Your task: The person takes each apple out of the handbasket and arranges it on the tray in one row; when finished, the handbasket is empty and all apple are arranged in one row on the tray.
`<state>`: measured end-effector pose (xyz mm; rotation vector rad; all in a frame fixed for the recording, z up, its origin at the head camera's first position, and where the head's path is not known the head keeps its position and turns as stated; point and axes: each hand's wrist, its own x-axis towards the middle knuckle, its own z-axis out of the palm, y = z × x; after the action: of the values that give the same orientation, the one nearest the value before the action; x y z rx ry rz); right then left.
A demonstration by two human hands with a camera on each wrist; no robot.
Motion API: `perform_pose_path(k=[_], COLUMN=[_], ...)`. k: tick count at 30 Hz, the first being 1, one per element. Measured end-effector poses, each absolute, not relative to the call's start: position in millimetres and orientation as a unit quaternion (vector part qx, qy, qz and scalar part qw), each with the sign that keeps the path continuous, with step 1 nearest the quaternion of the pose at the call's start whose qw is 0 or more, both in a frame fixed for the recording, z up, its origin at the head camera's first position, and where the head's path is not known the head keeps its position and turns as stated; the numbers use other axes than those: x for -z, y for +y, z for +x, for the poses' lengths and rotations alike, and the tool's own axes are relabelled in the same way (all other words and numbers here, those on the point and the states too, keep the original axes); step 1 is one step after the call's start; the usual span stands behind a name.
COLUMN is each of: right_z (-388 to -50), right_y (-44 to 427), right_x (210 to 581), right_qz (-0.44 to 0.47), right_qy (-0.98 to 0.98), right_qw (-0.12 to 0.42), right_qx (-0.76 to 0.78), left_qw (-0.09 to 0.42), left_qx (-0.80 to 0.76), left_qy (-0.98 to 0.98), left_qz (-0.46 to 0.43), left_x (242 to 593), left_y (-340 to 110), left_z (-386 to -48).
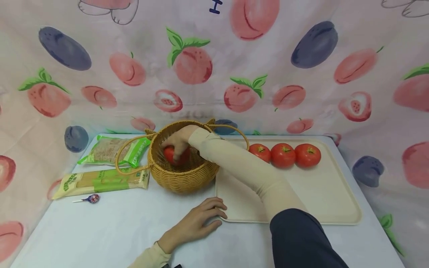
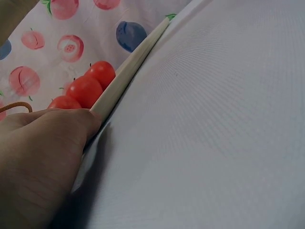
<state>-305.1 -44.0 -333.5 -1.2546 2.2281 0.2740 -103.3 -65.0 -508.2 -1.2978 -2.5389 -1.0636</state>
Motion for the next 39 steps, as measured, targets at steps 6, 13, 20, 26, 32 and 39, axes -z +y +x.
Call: perform_pose_path(k=[6, 13, 20, 26, 32, 39], right_z=[-300.6, -299.0, -301.9, -302.9, -303.4, -303.7], right_y=[-39.2, -29.0, -16.1, -1.0, 17.4, 37.9], right_x=[326.8, 318.8, 306.3, 302.6, 303.9, 306.2], right_qz=[-0.477, -0.488, -0.491, -0.484, -0.457, -0.439], right_qy=[0.837, 0.839, 0.842, 0.846, 0.862, 0.87], right_qw=[0.249, 0.23, 0.223, 0.22, 0.209, 0.194], right_qx=[-0.098, -0.074, 0.0, 0.043, 0.071, 0.113], left_qw=[0.055, 0.047, 0.06, 0.064, 0.064, 0.055], left_qx=[0.335, 0.341, 0.335, 0.338, 0.338, 0.338], left_qy=[-0.838, -0.837, -0.838, -0.836, -0.837, -0.839], left_qz=[-0.426, -0.426, -0.427, -0.428, -0.425, -0.422], left_x=[508.1, 507.9, 508.3, 507.8, 508.6, 508.0], left_y=[-64.1, -63.9, -65.1, -65.2, -64.8, -64.4], left_z=[-102.2, -101.2, -103.0, -102.5, -101.9, -102.0])
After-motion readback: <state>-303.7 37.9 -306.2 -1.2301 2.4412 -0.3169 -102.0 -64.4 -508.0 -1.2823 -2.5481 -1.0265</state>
